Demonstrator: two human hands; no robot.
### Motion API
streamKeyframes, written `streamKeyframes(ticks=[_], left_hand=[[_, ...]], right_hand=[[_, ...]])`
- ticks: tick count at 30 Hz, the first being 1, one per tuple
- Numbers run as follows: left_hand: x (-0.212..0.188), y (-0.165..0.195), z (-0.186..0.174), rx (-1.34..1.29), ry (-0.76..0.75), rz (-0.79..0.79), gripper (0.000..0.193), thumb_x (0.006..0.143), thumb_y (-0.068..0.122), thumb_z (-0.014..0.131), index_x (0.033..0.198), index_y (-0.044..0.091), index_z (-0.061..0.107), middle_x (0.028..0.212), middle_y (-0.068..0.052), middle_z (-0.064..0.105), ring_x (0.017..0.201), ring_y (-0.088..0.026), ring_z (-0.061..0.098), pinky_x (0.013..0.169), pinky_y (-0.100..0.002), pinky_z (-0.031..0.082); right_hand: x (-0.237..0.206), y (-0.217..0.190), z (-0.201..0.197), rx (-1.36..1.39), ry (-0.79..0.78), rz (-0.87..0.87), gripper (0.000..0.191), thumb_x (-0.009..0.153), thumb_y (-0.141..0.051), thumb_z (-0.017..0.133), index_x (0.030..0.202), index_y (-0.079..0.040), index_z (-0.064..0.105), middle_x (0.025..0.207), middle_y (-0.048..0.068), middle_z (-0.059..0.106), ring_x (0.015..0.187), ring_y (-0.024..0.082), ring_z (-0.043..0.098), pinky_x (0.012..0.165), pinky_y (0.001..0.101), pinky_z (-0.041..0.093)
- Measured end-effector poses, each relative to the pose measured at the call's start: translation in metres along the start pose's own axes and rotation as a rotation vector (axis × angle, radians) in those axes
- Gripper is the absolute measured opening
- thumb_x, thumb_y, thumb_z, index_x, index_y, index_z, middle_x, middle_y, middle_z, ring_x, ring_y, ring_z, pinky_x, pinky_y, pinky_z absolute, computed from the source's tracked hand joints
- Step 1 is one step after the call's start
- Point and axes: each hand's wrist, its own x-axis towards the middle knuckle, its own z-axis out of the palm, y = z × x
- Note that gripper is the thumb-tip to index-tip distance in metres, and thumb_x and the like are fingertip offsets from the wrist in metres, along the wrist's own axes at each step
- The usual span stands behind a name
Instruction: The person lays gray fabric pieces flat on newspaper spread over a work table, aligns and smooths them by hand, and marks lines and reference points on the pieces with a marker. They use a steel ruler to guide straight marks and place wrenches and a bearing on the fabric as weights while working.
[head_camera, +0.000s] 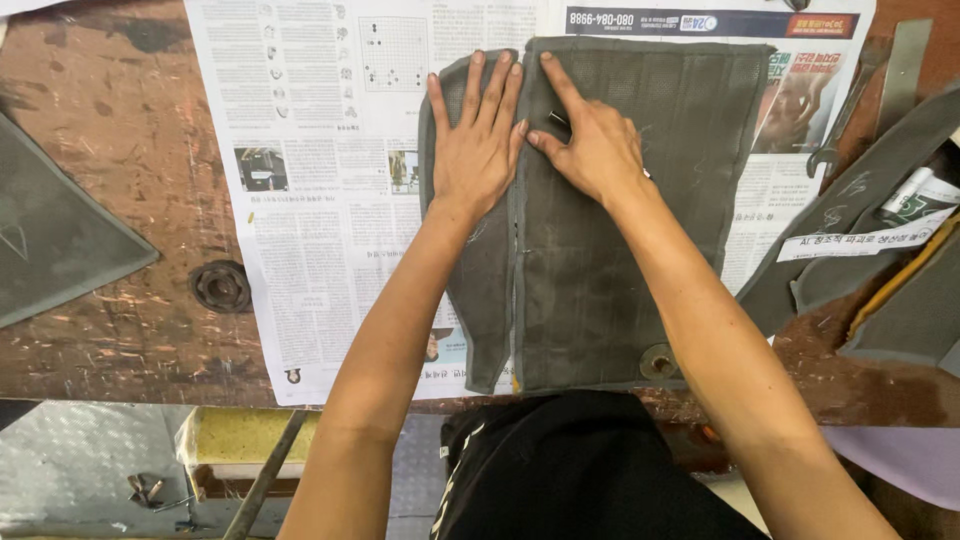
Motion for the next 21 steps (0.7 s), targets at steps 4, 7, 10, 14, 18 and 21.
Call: streamKeyframes(ticks=[4, 7, 10, 14, 18, 21], left_hand=[[-0.001, 0.000, -0.001, -0.002, -0.007, -0.001, 0.060, 0.115, 0.040, 0.035, 0.167, 0.013, 0.024, 0.174, 0.000, 0.017, 0.160, -0.024, 0.006, 0.126, -0.068, -0.004], [0.001, -0.001, -0.001, 0.008, 0.004, 0.009, 0.059, 0.115, 0.039, 0.036, 0.166, 0.012, 0.025, 0.173, 0.000, 0.018, 0.160, -0.024, 0.006, 0.125, -0.068, -0.004], [0.005, -0.001, -0.001, 0.022, 0.005, 0.020, 0.059, 0.115, 0.039, 0.036, 0.166, 0.012, 0.026, 0.173, 0.001, 0.017, 0.160, -0.024, 0.006, 0.125, -0.068, -0.003], [0.009, 0.000, -0.002, 0.010, -0.007, 0.004, 0.058, 0.115, 0.038, 0.036, 0.167, 0.014, 0.025, 0.174, 0.002, 0.017, 0.160, -0.023, 0.005, 0.126, -0.066, -0.003], [0.010, -0.001, -0.001, 0.016, -0.014, -0.011, 0.058, 0.115, 0.038, 0.035, 0.167, 0.015, 0.025, 0.173, 0.002, 0.017, 0.160, -0.022, 0.005, 0.127, -0.065, -0.003], [0.013, -0.002, 0.001, 0.016, 0.019, -0.005, 0.058, 0.115, 0.038, 0.034, 0.167, 0.013, 0.026, 0.173, 0.002, 0.017, 0.160, -0.021, 0.005, 0.127, -0.064, -0.003]], right_hand=[[0.002, 0.000, 0.002, -0.060, -0.012, -0.012, 0.089, 0.091, -0.048, 0.078, 0.163, -0.039, 0.025, 0.107, 0.019, 0.073, 0.101, 0.042, 0.070, 0.084, 0.0551, 0.054], [0.003, 0.000, 0.001, -0.047, -0.017, -0.010, 0.089, 0.090, -0.048, 0.078, 0.162, -0.039, 0.026, 0.105, 0.019, 0.072, 0.100, 0.041, 0.070, 0.082, 0.0548, 0.054], [0.002, 0.000, -0.001, -0.041, -0.022, -0.015, 0.087, 0.091, -0.048, 0.077, 0.162, -0.039, 0.027, 0.102, 0.019, 0.072, 0.099, 0.040, 0.071, 0.083, 0.0549, 0.054], [0.001, -0.001, -0.004, -0.061, -0.022, -0.018, 0.086, 0.091, -0.048, 0.077, 0.162, -0.038, 0.028, 0.099, 0.019, 0.072, 0.097, 0.041, 0.071, 0.082, 0.0551, 0.054], [0.003, -0.001, -0.004, -0.057, -0.022, -0.032, 0.086, 0.091, -0.048, 0.077, 0.162, -0.037, 0.029, 0.098, 0.019, 0.072, 0.095, 0.041, 0.071, 0.080, 0.0550, 0.054], [0.003, -0.001, -0.004, -0.061, -0.020, -0.028, 0.086, 0.091, -0.048, 0.077, 0.162, -0.038, 0.029, 0.098, 0.019, 0.072, 0.095, 0.041, 0.071, 0.081, 0.0552, 0.054]])
